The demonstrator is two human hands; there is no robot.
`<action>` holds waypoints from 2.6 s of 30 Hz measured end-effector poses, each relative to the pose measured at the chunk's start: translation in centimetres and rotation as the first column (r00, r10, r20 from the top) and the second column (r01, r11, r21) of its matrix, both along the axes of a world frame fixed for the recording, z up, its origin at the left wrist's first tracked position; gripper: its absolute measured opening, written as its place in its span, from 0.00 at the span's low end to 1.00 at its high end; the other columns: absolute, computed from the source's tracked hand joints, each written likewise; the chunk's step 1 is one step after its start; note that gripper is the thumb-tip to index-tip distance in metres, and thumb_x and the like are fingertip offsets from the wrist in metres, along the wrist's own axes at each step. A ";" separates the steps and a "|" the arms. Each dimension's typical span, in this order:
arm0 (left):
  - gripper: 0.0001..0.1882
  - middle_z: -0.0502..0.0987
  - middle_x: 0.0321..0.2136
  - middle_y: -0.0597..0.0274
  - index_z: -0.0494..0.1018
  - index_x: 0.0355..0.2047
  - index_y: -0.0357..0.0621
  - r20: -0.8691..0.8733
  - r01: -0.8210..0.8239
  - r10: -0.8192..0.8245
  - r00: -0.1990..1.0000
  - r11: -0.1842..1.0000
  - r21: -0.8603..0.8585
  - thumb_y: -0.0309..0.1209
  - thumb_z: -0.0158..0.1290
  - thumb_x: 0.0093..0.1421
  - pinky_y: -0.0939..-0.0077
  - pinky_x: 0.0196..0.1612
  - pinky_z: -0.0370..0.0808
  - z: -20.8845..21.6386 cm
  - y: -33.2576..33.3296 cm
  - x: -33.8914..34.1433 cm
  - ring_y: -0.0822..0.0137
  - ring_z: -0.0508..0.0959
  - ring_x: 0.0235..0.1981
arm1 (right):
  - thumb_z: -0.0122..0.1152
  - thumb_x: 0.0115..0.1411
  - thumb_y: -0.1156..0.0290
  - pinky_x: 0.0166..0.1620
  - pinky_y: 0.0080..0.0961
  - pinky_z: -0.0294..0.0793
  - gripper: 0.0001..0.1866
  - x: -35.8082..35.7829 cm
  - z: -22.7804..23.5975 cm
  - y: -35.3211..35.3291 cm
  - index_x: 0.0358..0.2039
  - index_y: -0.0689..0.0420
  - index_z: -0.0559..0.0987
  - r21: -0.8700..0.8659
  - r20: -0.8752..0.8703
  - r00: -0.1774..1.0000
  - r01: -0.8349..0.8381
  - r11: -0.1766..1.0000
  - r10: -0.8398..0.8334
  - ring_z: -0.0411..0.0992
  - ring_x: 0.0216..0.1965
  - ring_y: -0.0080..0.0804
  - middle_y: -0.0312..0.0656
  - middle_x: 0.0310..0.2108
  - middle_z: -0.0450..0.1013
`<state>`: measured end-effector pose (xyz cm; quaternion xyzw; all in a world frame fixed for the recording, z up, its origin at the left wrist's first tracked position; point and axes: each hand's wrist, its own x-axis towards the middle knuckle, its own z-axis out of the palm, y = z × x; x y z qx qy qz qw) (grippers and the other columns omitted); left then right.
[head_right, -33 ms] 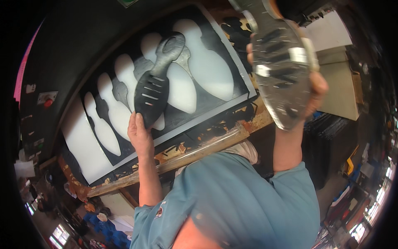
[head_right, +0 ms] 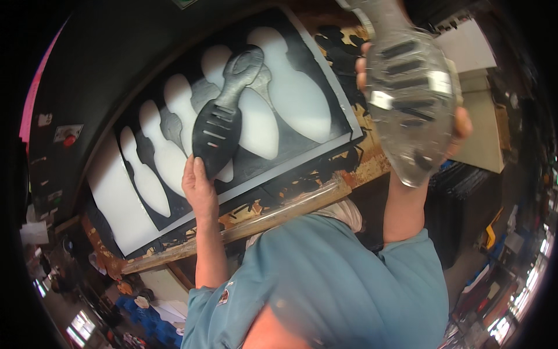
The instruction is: The person uses a wooden-handled die-cutting tool to press and cut multiple black insole-shaped pieces from a sheet of material on a workbench. They repeatedly position the tool, apply pressure, and remove the cut pieces, stacking them on the bench.
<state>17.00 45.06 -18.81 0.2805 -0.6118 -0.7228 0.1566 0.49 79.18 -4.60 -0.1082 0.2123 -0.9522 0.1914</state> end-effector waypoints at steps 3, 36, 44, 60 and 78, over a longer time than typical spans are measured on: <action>0.19 0.82 0.47 0.64 0.75 0.62 0.30 -0.032 0.016 -0.019 0.999 0.996 -0.091 0.32 0.48 0.80 0.80 0.53 0.73 -0.3 0.3 -0.3 0.77 0.77 0.45 | 0.83 0.52 0.54 0.72 0.52 0.67 0.59 -0.6 -2.2 -1.1 0.77 0.58 0.59 -0.319 0.102 0.994 -0.002 0.948 0.036 0.56 0.73 0.61 0.65 0.77 0.46; 0.18 0.76 0.36 0.74 0.77 0.59 0.30 -0.189 -0.034 0.008 0.982 0.991 -0.131 0.32 0.50 0.79 0.86 0.38 0.66 -1.8 -0.1 0.2 0.82 0.68 0.34 | 0.80 0.58 0.66 0.54 0.34 0.78 0.25 0.4 -12.7 -4.2 0.54 0.62 0.85 0.736 -0.658 0.750 0.660 -0.150 0.069 0.79 0.51 0.40 0.48 0.53 0.79; 0.20 0.84 0.49 0.57 0.75 0.61 0.29 -0.107 -0.070 0.058 0.993 0.991 -0.111 0.34 0.49 0.80 0.76 0.53 0.79 -1.5 -4.4 3.8 0.73 0.82 0.47 | 0.72 0.67 0.73 0.48 0.22 0.78 0.12 -1.3 -12.3 -2.9 0.49 0.62 0.88 0.738 -0.649 0.740 0.669 -0.090 0.177 0.77 0.46 0.26 0.39 0.49 0.79; 0.21 0.82 0.51 0.53 0.74 0.63 0.29 -0.174 -0.365 0.339 0.924 0.919 -0.146 0.35 0.49 0.80 0.70 0.55 0.81 -2.3 -16.7 13.4 0.67 0.82 0.49 | 0.60 0.71 0.62 0.48 0.48 0.76 0.16 -5.8 -13.9 -0.8 0.41 0.64 0.84 0.635 -0.725 0.676 0.581 -0.509 -0.131 0.80 0.42 0.58 0.55 0.39 0.82; 0.18 0.83 0.50 0.43 0.76 0.58 0.29 -0.283 -0.786 0.874 0.395 0.162 -0.596 0.29 0.48 0.76 0.63 0.56 0.77 -4.0 -38.4 22.9 0.52 0.83 0.49 | 0.73 0.65 0.49 0.76 0.47 0.57 0.47 0.9 -16.2 -2.6 0.77 0.56 0.63 0.487 -0.575 0.702 0.706 -0.514 0.421 0.55 0.77 0.57 0.61 0.77 0.55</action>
